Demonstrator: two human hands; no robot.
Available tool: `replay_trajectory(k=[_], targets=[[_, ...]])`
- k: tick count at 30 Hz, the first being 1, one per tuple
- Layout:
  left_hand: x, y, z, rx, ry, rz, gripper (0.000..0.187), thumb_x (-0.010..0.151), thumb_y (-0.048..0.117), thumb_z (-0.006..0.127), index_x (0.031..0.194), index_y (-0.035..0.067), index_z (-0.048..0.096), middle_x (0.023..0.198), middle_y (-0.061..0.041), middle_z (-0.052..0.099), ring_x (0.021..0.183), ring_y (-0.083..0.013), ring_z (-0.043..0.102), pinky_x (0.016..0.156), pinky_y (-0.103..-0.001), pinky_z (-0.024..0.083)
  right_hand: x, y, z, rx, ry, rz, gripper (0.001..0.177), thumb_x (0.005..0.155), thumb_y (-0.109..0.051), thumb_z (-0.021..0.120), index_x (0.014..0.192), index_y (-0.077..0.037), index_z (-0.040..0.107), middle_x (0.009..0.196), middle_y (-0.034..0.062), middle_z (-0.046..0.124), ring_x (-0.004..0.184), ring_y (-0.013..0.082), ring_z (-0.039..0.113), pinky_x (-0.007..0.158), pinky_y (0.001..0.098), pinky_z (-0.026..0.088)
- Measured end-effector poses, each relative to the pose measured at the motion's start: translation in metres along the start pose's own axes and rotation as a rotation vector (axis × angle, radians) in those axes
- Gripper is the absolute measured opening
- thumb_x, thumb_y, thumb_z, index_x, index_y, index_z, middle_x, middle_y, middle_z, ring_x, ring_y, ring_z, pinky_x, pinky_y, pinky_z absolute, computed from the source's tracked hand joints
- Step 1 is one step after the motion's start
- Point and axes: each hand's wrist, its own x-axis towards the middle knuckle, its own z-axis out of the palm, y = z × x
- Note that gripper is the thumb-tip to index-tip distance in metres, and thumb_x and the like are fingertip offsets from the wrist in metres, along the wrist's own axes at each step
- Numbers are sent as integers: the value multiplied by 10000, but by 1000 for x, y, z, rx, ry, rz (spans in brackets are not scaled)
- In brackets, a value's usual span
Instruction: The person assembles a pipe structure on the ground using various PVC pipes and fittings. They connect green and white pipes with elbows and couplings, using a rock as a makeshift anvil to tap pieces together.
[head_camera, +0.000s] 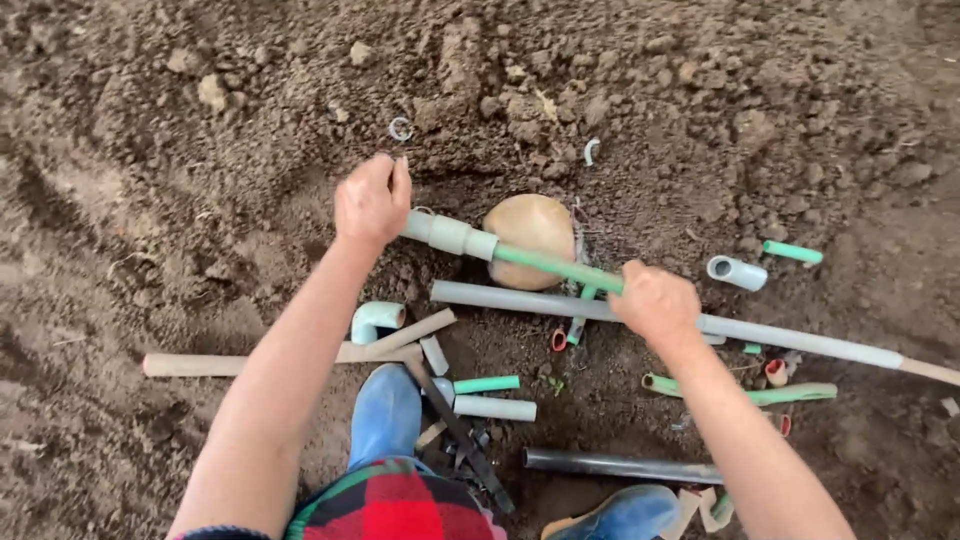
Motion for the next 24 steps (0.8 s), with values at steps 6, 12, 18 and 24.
replay_trajectory(k=[6, 12, 18, 24], targets=[[-5, 4, 2, -62, 13, -7, 393, 988, 251, 471, 610, 153, 420, 477, 13, 392, 426, -157, 469, 425, -269, 417, 20, 13, 16, -13, 41, -83, 262, 740, -405, 642, 773, -149, 602, 636, 41, 632, 622, 231, 681, 630, 367, 564], [16, -5, 28, -56, 74, 75, 399, 980, 267, 515, 615, 136, 421, 484, -32, 393, 471, -216, 526, 427, -303, 438, 29, 14, 42, 139, 40, -77, 259, 763, -384, 659, 772, -134, 593, 620, 57, 612, 611, 256, 668, 617, 387, 553], [10, -1, 12, -40, 64, 52, 403, 985, 259, 500, 608, 147, 413, 468, 3, 354, 403, -176, 442, 400, -296, 410, 15, 8, 35, 136, 86, -15, 268, 805, -413, 603, 774, -147, 593, 622, 21, 619, 601, 225, 667, 616, 354, 554], [4, -2, 9, -51, 58, 34, 396, 994, 225, 478, 611, 151, 409, 469, 25, 328, 391, -137, 410, 394, -256, 395, 12, 8, 42, 70, 95, 17, 295, 794, -477, 629, 789, -182, 611, 640, -1, 635, 618, 185, 675, 622, 322, 555]])
